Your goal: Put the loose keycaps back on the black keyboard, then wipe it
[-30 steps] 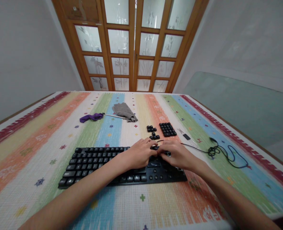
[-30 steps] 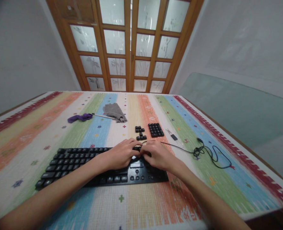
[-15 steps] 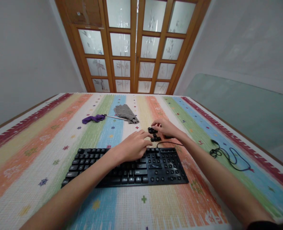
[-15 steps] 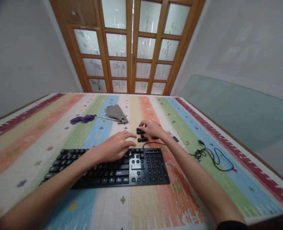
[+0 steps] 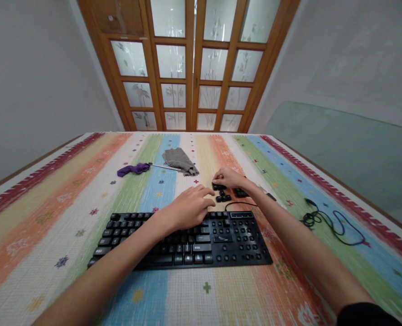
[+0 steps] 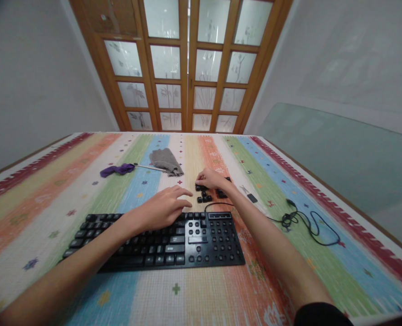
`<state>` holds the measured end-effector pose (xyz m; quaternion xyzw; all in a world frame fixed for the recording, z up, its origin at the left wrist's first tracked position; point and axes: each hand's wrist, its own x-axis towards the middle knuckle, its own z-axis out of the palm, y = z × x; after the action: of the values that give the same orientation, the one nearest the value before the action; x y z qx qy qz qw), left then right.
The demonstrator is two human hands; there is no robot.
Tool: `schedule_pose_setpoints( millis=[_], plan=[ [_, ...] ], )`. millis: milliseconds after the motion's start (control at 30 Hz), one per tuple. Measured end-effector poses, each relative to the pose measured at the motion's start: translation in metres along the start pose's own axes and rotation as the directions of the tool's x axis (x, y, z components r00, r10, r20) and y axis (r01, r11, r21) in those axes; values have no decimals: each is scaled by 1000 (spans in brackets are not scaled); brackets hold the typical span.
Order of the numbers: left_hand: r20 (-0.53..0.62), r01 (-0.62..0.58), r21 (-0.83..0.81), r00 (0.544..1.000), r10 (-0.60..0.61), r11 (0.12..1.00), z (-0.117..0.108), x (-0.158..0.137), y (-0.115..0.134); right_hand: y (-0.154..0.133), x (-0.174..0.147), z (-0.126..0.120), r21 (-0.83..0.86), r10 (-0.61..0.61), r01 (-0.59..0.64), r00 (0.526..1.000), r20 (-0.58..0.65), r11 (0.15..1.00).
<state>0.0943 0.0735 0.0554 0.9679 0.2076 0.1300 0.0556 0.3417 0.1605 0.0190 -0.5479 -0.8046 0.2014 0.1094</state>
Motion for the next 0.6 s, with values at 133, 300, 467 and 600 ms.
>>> schedule_pose_setpoints(
  millis=[133, 300, 467, 600],
  plan=[
    [-2, -7, -15, 1000, 7, 1000, 1, 0, -1, -1, 2, 2, 32, 24, -23, 1000, -15, 999],
    [-25, 3, -13, 1000, -3, 1000, 0, 1, 0, -8, 0, -6, 82, 34, -26, 995, -92, 996],
    [-88, 84, 1, 993, -83, 996, 1, 1, 0, -22, -23, -17, 134, -12, 30, 991, -136, 990],
    [-163, 154, -10, 975, -153, 988, 3, 1, 0, -40, -51, -16, 197, -85, 102, 992, -93, 975]
  ],
)
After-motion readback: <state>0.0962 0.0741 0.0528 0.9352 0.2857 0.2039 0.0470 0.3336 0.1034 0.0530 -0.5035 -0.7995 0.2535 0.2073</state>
